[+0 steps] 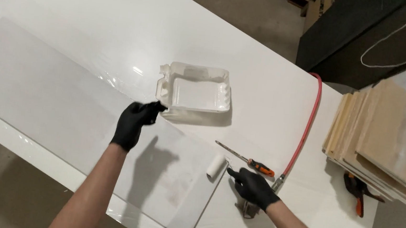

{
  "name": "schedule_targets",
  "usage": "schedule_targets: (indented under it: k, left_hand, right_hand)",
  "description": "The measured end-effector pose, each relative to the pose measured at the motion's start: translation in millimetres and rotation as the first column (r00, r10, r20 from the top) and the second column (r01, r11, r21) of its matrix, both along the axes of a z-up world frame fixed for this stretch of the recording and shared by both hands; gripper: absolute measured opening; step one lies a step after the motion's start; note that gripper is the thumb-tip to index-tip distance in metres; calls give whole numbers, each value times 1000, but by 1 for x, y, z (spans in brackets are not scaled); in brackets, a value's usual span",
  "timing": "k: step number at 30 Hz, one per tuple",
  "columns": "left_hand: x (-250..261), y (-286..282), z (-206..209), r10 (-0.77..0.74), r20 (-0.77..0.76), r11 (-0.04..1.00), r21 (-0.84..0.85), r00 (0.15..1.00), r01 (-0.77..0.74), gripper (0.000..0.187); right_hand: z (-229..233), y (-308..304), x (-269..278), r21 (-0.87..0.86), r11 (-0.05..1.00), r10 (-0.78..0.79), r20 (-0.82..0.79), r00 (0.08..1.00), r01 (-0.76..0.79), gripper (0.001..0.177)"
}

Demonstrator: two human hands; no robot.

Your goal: The person uses a small paint roller to apply white paint to a rectangular wooden board. They repeatedly dip the roller into a paint tray to reload it and continue painting the surface of the board in a workshop setting.

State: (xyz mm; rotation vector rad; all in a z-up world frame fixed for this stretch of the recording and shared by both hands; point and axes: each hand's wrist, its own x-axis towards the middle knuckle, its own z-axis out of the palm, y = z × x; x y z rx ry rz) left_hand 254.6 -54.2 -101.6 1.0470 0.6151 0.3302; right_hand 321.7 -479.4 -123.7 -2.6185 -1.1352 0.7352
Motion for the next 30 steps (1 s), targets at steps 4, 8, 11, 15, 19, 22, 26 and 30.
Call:
schedule_targets:
  k: [4, 8, 11, 15, 19, 22, 26, 30]
  left_hand:
    - [-100, -41, 72, 34, -202, 999, 47, 979, -25, 20]
    - [-172, -81, 96, -9, -455, 996, 75, 890, 49, 23]
    - [-243, -87, 24, 54, -475, 997, -28, 878, -77, 34]
    - [-387, -17, -212, -308, -197, 373, -925, 931, -72, 69]
    - [-386, -39, -255, -178, -206, 318, -937, 962, -141, 59]
    - [-385, -49, -263, -62, -220, 286, -938, 974, -194, 50]
    - [-369, -83, -184, -154, 26, 803, -579, 988, 141, 44]
    - [-422, -90, -306, 55, 23, 605, -796, 998, -15, 33]
  right_hand:
    - [-35, 54, 7, 35, 999, 40, 28, 999, -41, 46]
    - [-19, 178, 23, 140, 990, 0, -39, 999, 6, 36]
    - [-18, 164, 33, 132, 990, -29, -130, 991, 46, 32]
    - [25, 72, 20, -15, 997, -75, -204, 976, 74, 39]
    - [14, 88, 17, 123, 990, 67, 3, 998, -66, 28]
    - [-11, 177, 30, 194, 974, 112, 42, 993, -118, 28]
    - [-41, 234, 40, 188, 961, 188, 96, 978, -203, 39]
    - [19, 132, 25, 104, 987, 122, -9, 993, -120, 31]
